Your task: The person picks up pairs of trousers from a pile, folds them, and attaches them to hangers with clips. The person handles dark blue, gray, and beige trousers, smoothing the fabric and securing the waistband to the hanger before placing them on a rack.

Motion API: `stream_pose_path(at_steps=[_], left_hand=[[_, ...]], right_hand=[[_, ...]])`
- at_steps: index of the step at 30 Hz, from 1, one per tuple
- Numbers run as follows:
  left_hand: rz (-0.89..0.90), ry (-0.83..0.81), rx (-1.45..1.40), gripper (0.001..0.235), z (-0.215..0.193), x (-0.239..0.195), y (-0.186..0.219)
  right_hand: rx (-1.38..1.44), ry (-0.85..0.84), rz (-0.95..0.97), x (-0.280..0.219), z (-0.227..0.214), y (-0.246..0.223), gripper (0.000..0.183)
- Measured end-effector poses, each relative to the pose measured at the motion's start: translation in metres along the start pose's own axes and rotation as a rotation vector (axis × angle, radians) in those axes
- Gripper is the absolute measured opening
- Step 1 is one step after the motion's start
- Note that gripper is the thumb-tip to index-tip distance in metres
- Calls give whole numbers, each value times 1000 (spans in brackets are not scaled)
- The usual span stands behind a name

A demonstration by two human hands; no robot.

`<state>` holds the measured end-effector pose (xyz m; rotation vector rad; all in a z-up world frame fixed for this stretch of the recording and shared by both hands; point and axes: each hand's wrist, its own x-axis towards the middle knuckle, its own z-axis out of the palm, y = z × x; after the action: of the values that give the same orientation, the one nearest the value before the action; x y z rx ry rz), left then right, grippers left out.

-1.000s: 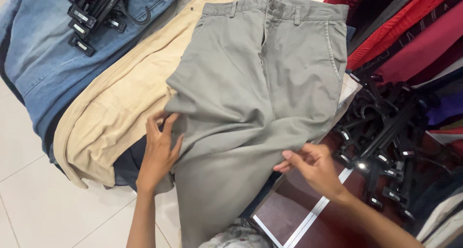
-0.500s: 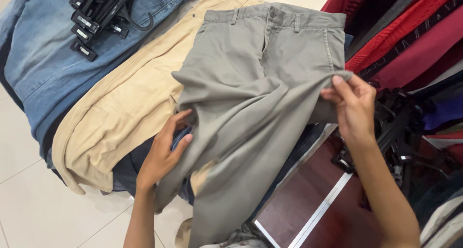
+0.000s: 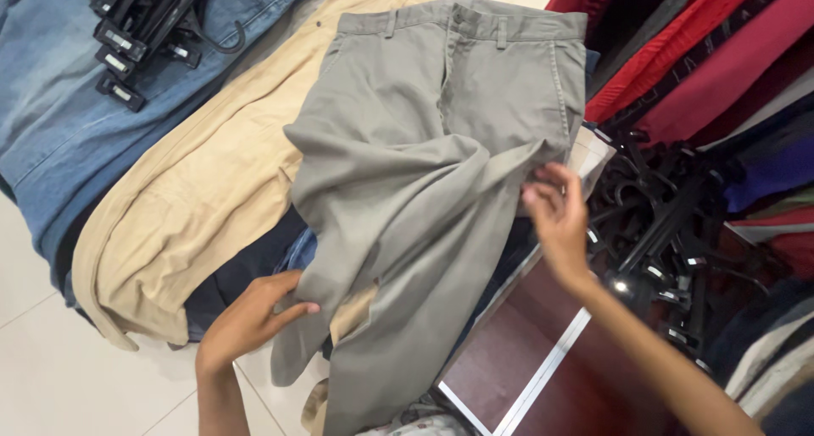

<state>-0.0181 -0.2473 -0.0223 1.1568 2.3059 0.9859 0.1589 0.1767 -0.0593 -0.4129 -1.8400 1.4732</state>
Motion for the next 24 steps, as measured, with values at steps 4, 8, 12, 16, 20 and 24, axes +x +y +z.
stream_pose_path(at_steps=[4, 8, 12, 16, 20, 24], left_hand=[[219, 125, -232, 34, -9, 8, 15], [312, 382, -256, 28, -12, 24, 41], [283, 644, -9, 29, 2, 44, 73], [510, 860, 264, 25, 12, 57, 99], [647, 903, 272, 23, 8, 60, 113], [693, 768, 129, 20, 5, 61, 114]], right_hand=[[-114, -97, 178, -69, 13, -10, 50], [-194, -396, 470, -115, 24, -19, 50], [107, -579, 485, -132, 27, -34, 31], [39, -554, 451, -131, 13, -66, 25], [-93, -314, 328, -99, -21, -108, 22], [29, -69, 148, -59, -48, -126, 22]])
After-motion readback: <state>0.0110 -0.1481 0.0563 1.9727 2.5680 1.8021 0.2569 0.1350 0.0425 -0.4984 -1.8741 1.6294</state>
